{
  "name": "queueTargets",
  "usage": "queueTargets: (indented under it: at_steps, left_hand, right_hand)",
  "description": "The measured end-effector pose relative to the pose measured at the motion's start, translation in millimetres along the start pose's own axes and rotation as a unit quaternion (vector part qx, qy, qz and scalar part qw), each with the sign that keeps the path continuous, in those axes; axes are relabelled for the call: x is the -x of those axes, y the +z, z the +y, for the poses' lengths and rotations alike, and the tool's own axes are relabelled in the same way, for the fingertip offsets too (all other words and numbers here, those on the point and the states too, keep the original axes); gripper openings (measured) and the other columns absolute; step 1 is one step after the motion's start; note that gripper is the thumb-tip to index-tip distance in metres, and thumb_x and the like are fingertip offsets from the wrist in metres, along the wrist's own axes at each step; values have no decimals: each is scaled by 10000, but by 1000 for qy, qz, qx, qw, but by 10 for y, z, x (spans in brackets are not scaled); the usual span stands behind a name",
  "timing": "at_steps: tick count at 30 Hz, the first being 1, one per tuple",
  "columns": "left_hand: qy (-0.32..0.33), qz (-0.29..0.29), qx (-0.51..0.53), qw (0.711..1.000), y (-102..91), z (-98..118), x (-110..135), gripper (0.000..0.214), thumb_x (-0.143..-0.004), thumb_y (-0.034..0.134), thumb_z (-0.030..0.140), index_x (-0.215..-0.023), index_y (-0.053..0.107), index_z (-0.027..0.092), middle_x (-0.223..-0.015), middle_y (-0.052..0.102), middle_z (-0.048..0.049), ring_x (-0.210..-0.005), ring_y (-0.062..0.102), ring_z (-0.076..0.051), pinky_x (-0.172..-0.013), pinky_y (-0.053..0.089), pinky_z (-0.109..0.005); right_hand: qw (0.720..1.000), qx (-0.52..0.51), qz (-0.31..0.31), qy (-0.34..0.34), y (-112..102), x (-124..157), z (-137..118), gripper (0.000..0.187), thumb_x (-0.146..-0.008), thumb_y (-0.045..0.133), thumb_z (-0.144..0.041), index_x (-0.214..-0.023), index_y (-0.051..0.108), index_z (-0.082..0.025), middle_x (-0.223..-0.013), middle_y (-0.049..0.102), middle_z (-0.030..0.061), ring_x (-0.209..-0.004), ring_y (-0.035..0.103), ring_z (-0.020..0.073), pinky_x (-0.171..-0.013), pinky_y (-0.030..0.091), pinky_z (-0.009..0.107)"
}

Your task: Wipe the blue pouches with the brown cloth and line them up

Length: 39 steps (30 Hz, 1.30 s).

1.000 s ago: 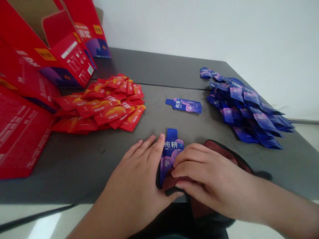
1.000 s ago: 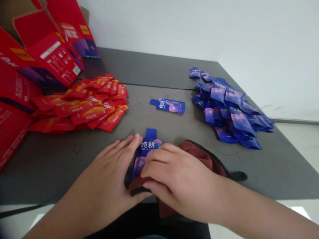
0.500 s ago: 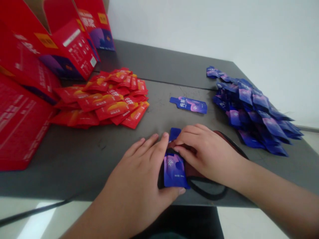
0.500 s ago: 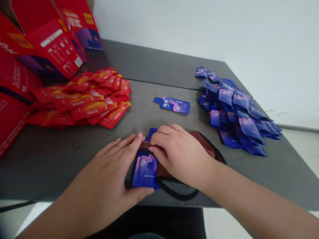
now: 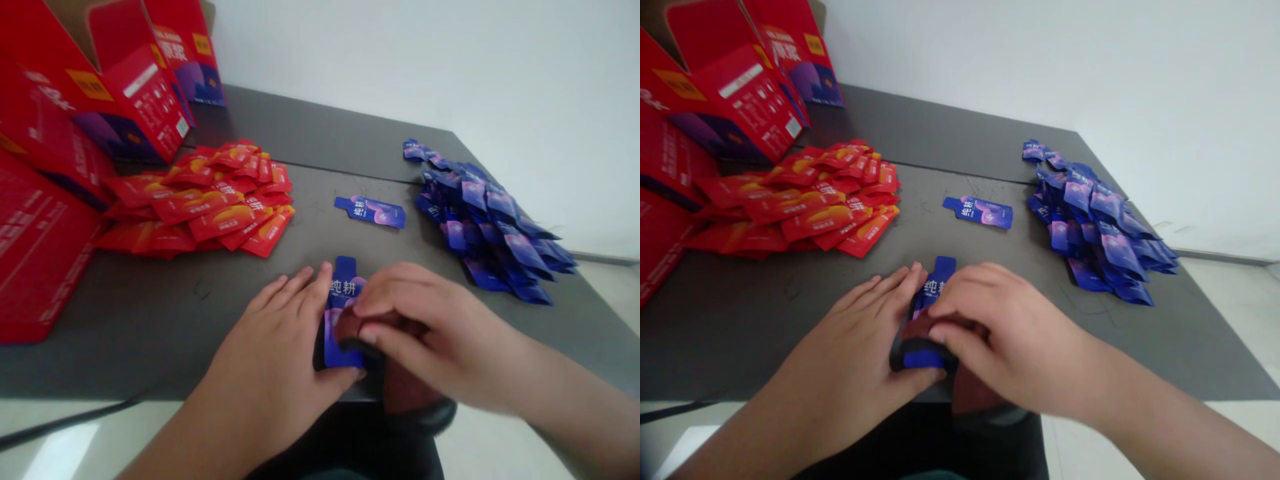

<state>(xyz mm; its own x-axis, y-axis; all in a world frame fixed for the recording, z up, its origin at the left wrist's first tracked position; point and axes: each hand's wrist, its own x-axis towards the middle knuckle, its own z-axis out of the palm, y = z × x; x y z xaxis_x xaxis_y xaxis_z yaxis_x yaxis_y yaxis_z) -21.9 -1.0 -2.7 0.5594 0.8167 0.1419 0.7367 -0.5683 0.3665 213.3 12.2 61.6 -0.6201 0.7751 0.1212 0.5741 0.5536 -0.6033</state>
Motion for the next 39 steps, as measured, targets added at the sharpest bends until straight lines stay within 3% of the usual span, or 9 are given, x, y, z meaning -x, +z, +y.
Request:
queueTargets:
  at_steps: [4,8,16,20,24,28,31,34,39]
  left_hand:
    - [9,4,17,1000,-15,-2,2,880,-927,649,440,-1664,313,96,-1685,482,-184,-1546,486,-322,-1272,388,-534]
    - [8,-3,17,1000,-26,-5,-7,1011,-862,740,530,-1661,313,82,-1671,493,-206,-1533,499,-356,-1273,383,-550]
    - [0,0,-3,1000,23,-16,-3,1018,-884,743,611,-1669,333,109,-1693,474,-169,-1540,494,-338,-1302,352,-526]
    - [9,12,-25,1000,9,12,25,1051,-915,718,616,-1681,278,46,-1730,379,-234,-1594,398,-387,-1305,335,-565]
    - [86,-5,-8,996,22,182,54,795,-992,656,522,-1660,381,190,-1746,400,-131,-1626,328,-386,-1318,281,-636]
    - [55,23,18,998,59,329,18,449,-1002,644,401,-1362,631,133,-1509,646,-198,-1431,579,-392,-1204,474,-581]
    - [8,68,-5,998,31,320,-52,361,-1033,520,232,-1369,587,120,-1496,643,-229,-1237,720,-371,-956,632,-509]
    - [-39,109,-24,993,-30,268,-103,390,-1016,446,141,-1388,560,174,-1529,632,-181,-1039,793,-313,-699,637,-407]
    - [-82,22,-35,996,-102,252,-95,343,-989,416,147,-1190,668,262,-1126,736,-71,-753,742,-273,-550,538,-392]
  right_hand:
    - [995,-51,-87,-7,128,96,-148,64,-1075,652,-243,-1092,712,-231,-1114,741,8,-1083,667,147,-1045,476,314]
    - [994,-36,-106,-6,187,11,-55,79,-1081,641,-257,-1055,709,-225,-1066,727,8,-1054,653,167,-1030,444,360]
    - [996,75,-51,-19,177,-194,184,99,-1072,634,-268,-1016,685,-203,-1021,697,56,-1045,635,231,-993,444,406]
    - [984,147,97,35,265,-245,338,148,-1075,578,-240,-961,664,-202,-961,681,68,-932,636,240,-875,484,399]
    - [957,117,259,59,331,-217,416,135,-1062,589,-248,-949,662,-229,-915,689,51,-917,662,241,-853,525,403]
    - [939,78,323,85,312,-157,426,109,-1052,629,-313,-991,683,-241,-955,721,51,-912,692,240,-856,568,416]
    - [924,42,362,112,268,-144,434,118,-1044,661,-357,-1006,681,-247,-927,730,46,-844,699,231,-805,588,406]
    - [915,-9,384,127,217,-157,449,122,-1037,679,-359,-988,670,-248,-841,713,25,-722,674,205,-702,581,369]
    - [912,-16,388,133,154,-173,464,180,-1024,707,-401,-953,671,-240,-795,702,18,-668,649,191,-656,572,348]
